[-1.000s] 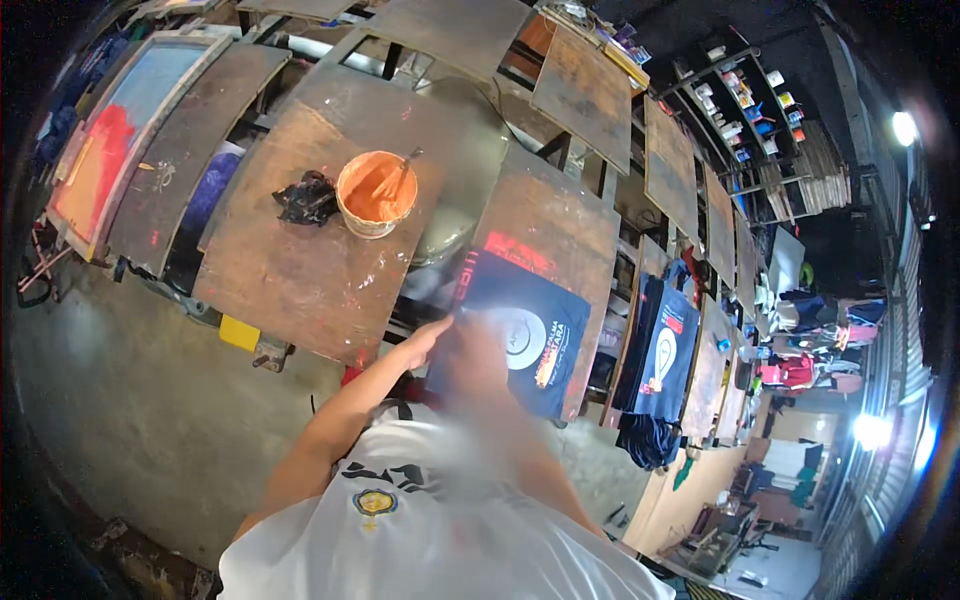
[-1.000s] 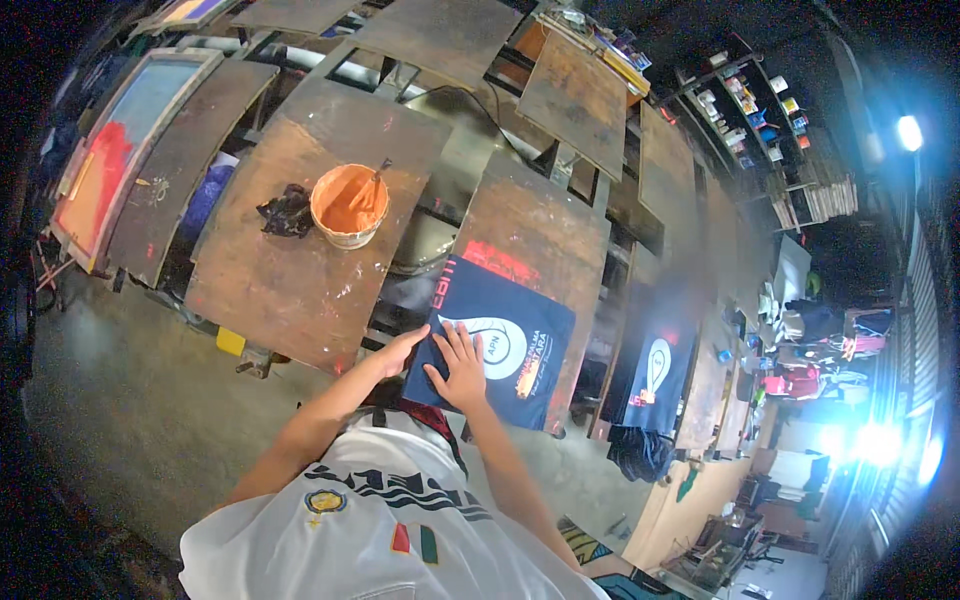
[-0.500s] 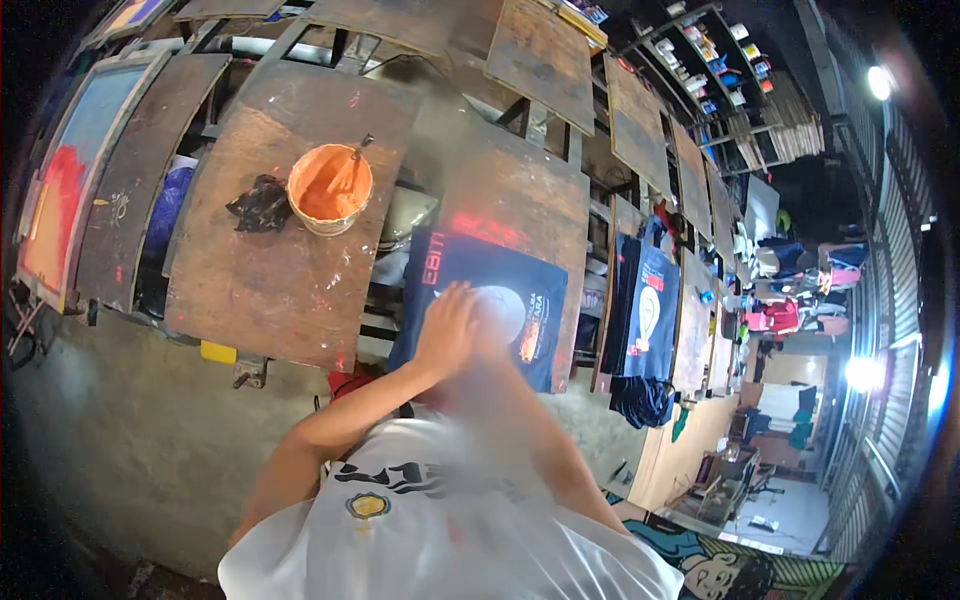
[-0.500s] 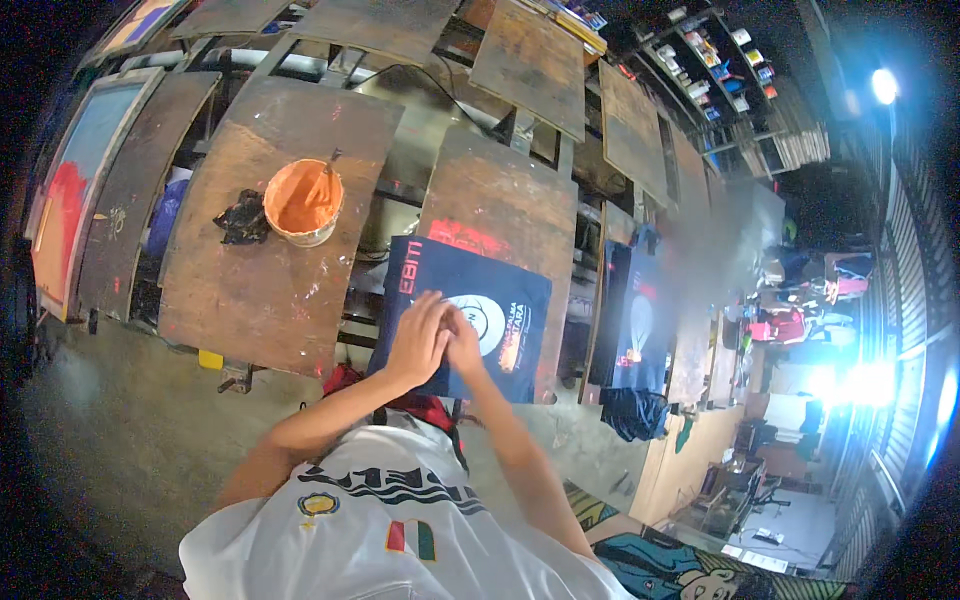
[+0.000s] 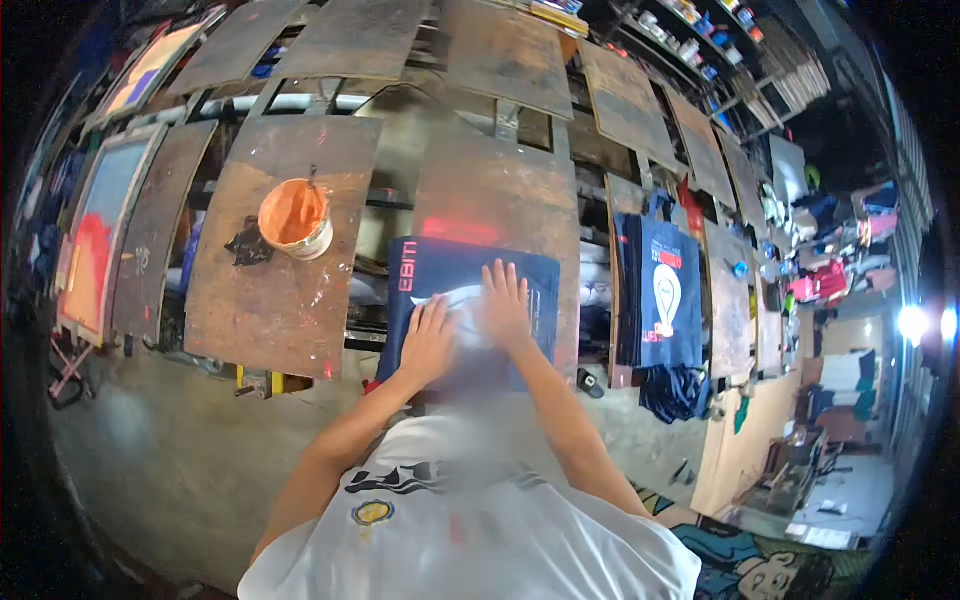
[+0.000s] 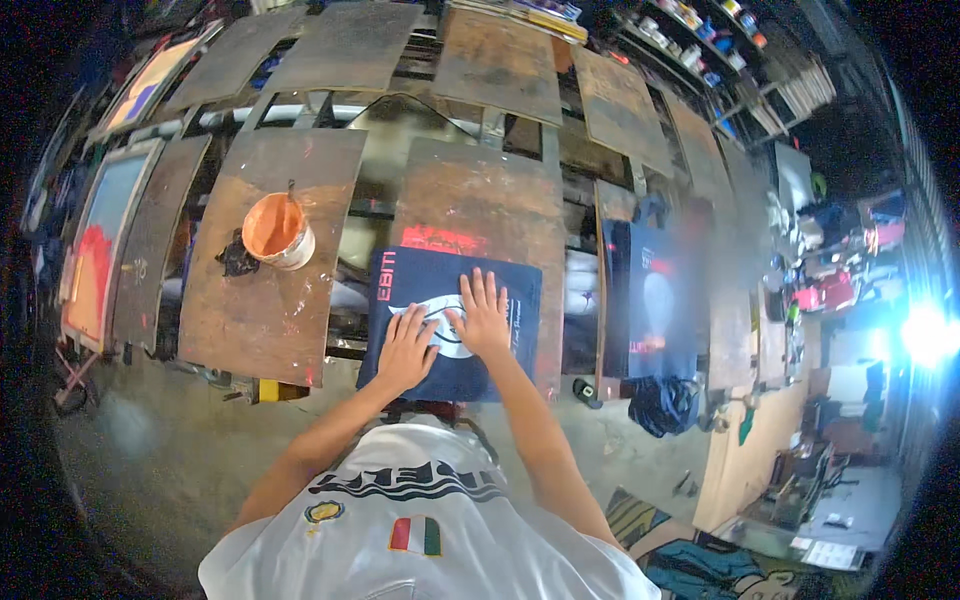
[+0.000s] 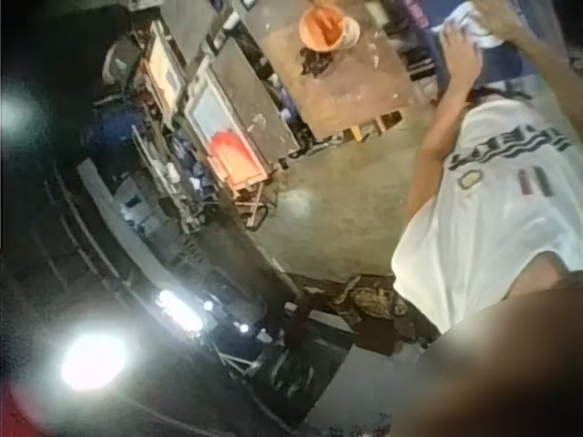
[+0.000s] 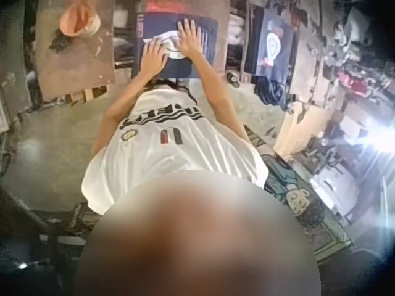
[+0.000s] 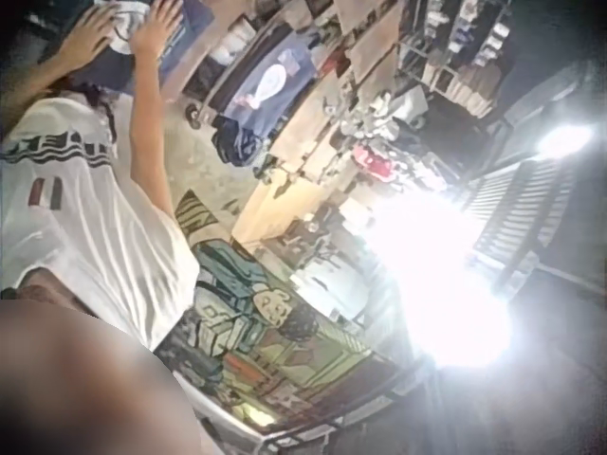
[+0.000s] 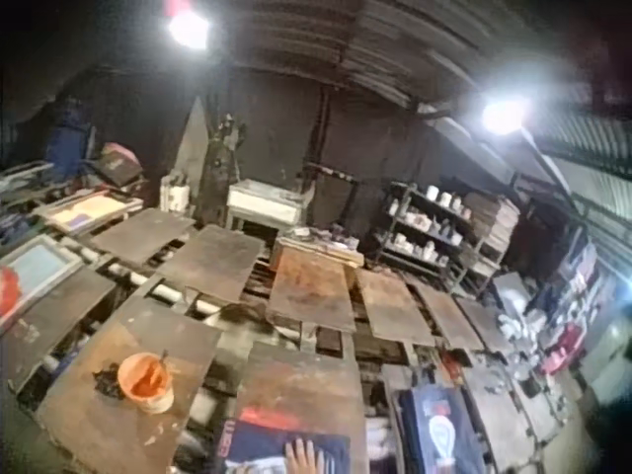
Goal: Applying ink to a printing screen and preparing garments for production.
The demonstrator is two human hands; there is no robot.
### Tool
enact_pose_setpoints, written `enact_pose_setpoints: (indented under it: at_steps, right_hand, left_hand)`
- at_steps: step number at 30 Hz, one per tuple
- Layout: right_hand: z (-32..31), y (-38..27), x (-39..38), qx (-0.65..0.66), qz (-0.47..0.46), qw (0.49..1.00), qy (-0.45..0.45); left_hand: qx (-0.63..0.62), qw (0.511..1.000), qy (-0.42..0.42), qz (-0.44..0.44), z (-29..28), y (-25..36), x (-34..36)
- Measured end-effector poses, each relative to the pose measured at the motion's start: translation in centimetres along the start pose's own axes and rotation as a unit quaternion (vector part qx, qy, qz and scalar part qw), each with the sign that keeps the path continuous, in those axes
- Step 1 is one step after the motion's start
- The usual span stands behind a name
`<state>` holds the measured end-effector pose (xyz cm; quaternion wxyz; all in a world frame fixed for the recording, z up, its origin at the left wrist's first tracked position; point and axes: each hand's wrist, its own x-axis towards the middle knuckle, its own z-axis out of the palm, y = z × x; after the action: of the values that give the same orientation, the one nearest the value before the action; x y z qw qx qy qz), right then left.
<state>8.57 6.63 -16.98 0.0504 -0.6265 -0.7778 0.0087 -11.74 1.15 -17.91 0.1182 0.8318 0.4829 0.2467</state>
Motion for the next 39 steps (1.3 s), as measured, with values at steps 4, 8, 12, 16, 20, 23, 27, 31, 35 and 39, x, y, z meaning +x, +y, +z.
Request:
enact_pose_setpoints:
  at_steps: [4, 8, 12, 16, 20, 23, 27, 31, 35, 39]
  right_hand:
    - [0.9, 2.6, 0.6, 0.079, -0.007, 0.997, 0.007]
    - [-2.1, 7.8, -1.0, 0.377, 0.043, 0.925, 0.037]
    - [-7.8, 10.4, -7.1, 0.218, 0.023, 0.976, -0.008]
    - [-6.5, 12.4, -12.4, 0.097, -0.026, 0.991, -0.088]
    - [-5.4, 13.3, -13.7, 0.080, -0.016, 0.993, -0.084]
    - [-5.1, 13.0, -13.7, 0.060, -0.009, 0.994, -0.088]
    - [-4.7, 13.2, -13.9, 0.060, -0.011, 0.995, -0.076]
    - [-4.3, 13.3, -14.1, 0.046, -0.014, 0.996, -0.076]
    - [-4.5, 13.4, -14.1, 0.014, -0.015, 0.995, -0.101]
    - [-4.6, 13.6, -14.0, 0.003, -0.016, 0.993, -0.115]
  left_hand:
    - [0.006, 1.000, -0.022, -0.010, -0.1, 0.8, 0.4]
    - [0.013, 1.000, -0.018, -0.001, -0.2, 1.4, 0.8]
    - [0.043, 0.998, -0.039, -0.030, 0.6, 3.0, 1.3]
    - [0.021, 0.998, -0.055, -0.011, 0.1, 8.5, 5.0]
    - [0.065, 0.992, -0.105, 0.027, 2.2, 9.6, 5.8]
    - [0.129, 0.977, -0.169, 0.016, 1.9, 6.8, 4.6]
    - [0.142, 0.974, -0.175, 0.003, 1.0, 6.5, 4.8]
    - [0.122, 0.982, -0.144, 0.028, 2.3, 9.9, 5.7]
    - [0.152, 0.976, -0.154, 0.031, 4.7, 12.1, 6.0]
    - [0.135, 0.983, -0.116, -0.035, 4.1, 7.7, 3.6]
